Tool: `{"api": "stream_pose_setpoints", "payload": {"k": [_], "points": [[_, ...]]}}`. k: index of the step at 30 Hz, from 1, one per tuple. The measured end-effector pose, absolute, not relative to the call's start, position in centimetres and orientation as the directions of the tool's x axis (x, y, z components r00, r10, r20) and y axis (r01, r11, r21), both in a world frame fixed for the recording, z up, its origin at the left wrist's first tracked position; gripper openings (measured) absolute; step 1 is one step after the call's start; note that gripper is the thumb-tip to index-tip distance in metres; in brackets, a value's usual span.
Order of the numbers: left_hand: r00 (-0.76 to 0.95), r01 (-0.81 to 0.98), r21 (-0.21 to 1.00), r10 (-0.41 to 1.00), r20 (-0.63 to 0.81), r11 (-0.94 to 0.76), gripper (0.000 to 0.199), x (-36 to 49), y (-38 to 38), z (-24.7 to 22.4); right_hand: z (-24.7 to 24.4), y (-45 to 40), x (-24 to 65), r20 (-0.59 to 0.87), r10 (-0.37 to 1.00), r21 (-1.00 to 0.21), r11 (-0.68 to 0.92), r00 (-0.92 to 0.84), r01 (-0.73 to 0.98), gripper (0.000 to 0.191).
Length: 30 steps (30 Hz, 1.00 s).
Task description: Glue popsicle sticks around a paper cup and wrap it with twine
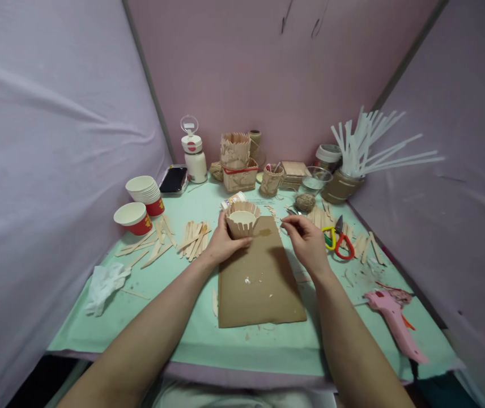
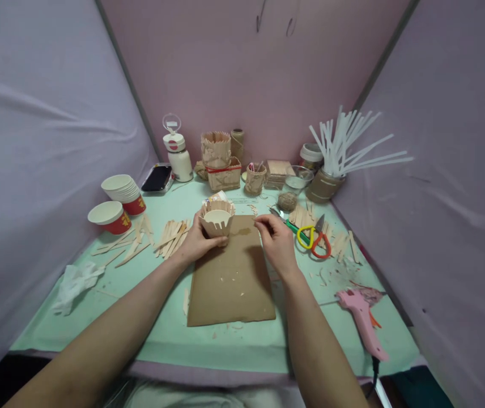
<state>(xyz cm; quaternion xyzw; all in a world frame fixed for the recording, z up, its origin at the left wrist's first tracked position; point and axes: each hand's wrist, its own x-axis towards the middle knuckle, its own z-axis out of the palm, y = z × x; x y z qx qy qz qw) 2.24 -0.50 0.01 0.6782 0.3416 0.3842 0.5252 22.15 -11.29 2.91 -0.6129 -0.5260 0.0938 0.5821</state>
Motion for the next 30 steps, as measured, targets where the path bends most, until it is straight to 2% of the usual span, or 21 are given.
{"api": "stream_pose_setpoints", "payload": {"k": [4,9,12,21,30], "points": [[0.444,-0.005,0.996,0.892,0.083,-0.09,0.079,2.2,-1.1,0.8,2.9,-11.4,21.7,0.592,0.726,-0.731,0.301,0.35,0.613,0.012],[0.525,-0.224,0.958,0.85,-0.038,0.181,0.084,2.4,-2.0,1.0,2.6,-11.5,20.3,0.632,0.736,-0.692,0.393,0.244,0.606,0.013],[0.609,-0.257,0.92,0.789,-0.082,0.294,0.085,2.6,-2.5,1.2,2.4,-11.6,19.3,0.622,0.74,-0.713,0.399,0.257,0.576,0.009],[0.636,-0.212,0.949,0.77,-0.048,0.234,0.092,2.8,-3.2,1.3,2.7,-11.8,18.4,0.657,0.694,-0.698,0.414,0.293,0.585,0.012],[0.598,-0.106,0.991,0.802,0.0,0.079,0.092,2.4,-2.9,1.0,2.8,-12.0,18.1,0.683,0.655,-0.695,0.444,0.325,0.565,0.01]]}}
